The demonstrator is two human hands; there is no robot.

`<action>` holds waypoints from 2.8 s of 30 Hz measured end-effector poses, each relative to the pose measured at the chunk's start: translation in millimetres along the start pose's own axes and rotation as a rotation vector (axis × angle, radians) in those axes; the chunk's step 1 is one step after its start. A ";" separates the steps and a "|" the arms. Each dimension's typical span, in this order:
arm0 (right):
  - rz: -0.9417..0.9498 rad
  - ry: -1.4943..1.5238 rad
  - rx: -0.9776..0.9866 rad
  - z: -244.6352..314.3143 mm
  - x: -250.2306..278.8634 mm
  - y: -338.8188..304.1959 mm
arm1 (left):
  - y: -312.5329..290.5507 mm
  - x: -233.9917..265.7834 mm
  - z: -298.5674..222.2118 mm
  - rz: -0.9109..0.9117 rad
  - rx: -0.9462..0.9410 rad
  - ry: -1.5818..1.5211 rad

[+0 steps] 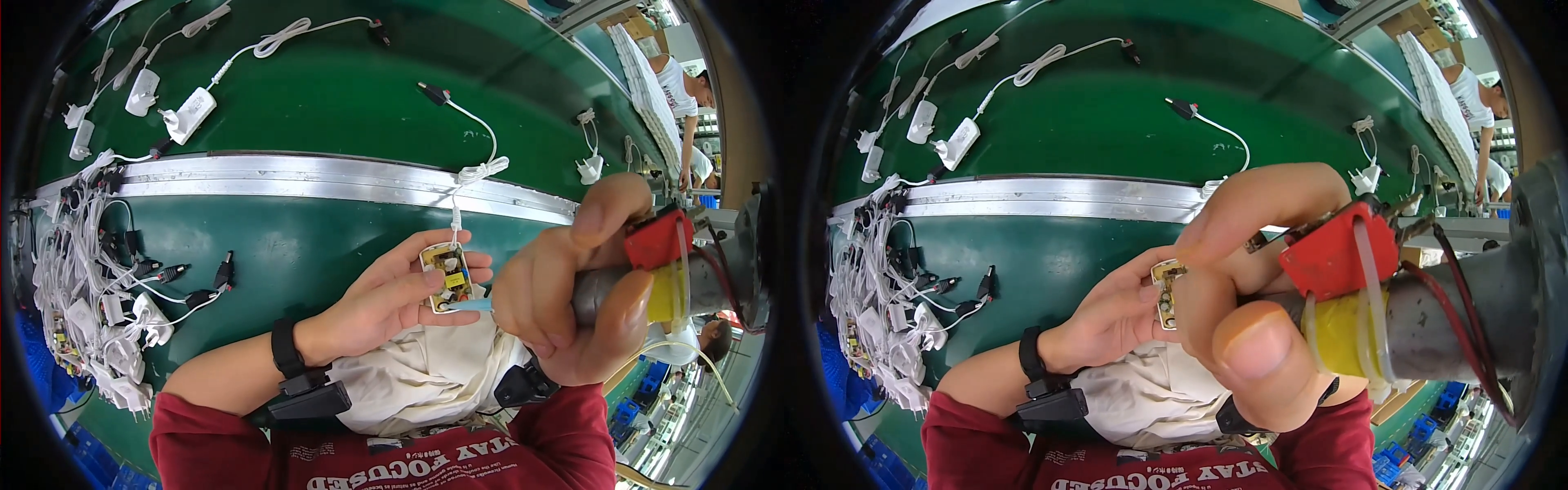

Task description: The person picks up a circuit board from the conveyor belt, applies a substance to it using a dispenser, and places it back onto the belt. This process is repeated for several circuit boards throughout the video.

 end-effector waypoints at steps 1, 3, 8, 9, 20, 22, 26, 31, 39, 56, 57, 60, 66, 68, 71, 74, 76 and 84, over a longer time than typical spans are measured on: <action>0.005 0.005 0.004 -0.2 0.2 0.4 | 0.0 -0.3 -0.5 -0.012 0.005 0.008; -0.007 0.006 0.008 0.2 2.4 1.6 | 1.2 -1.3 -1.6 -0.028 0.004 0.027; -0.022 0.067 -0.002 1.2 3.9 -1.3 | 8.1 1.9 -8.7 -0.061 -0.020 0.138; -0.016 0.080 0.031 2.8 4.2 -2.4 | 13.2 -0.5 -12.7 -0.061 -0.056 0.212; -0.031 0.205 0.041 -13.9 -6.3 -8.0 | 121.8 -76.0 -85.4 0.061 -1.076 2.009; -0.012 0.194 0.051 -1.7 -19.4 -8.1 | 111.7 -60.1 -83.0 -0.137 -0.962 2.235; -0.056 0.132 0.056 4.9 -22.2 -10.1 | 56.0 -58.3 -109.2 -0.283 -1.150 2.170; -0.058 0.068 0.073 -4.4 -19.8 -9.6 | -34.0 -27.3 -186.7 -1.060 -0.863 2.852; -0.110 0.042 0.125 -9.0 -23.8 -10.3 | -28.0 3.5 -173.9 -0.608 -0.486 1.316; -0.211 0.044 0.129 -16.0 -17.3 10.7 | -15.1 23.3 2.5 0.062 -0.025 0.532; -0.211 0.041 0.123 -17.0 -17.3 12.1 | -15.6 22.7 0.9 0.059 -0.031 0.535; -0.214 0.018 0.115 -18.4 -15.2 14.7 | -15.6 23.3 -1.6 0.047 -0.046 0.538; -0.163 0.101 0.060 -26.8 -10.8 17.6 | -12.5 26.4 -3.4 0.024 -0.061 0.496; -0.143 0.104 0.065 -30.2 -9.2 18.7 | -11.4 27.5 -3.4 0.017 -0.060 0.489; -0.133 0.090 0.065 -32.2 -5.8 20.3 | -9.9 29.7 -3.2 0.021 -0.064 0.487; -0.130 0.068 0.061 -32.3 -4.6 22.6 | -8.6 30.7 -5.2 -0.004 -0.047 0.488; -0.129 0.036 0.052 -29.9 -4.1 24.1 | -7.3 31.6 -5.1 -0.020 -0.039 0.485; -0.079 0.063 0.021 -37.2 -1.6 21.6 | -1.0 47.4 -17.1 -0.191 -0.101 0.342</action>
Point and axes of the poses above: each hand's wrist, its own y-axis towards the middle knuckle, its own x-axis out of the back of the hand, z = x × y, the point moved 5 cm from there along y, towards the middle knuckle, and after that the axes turned 6 degrees about -z, right-handed, at the moved point
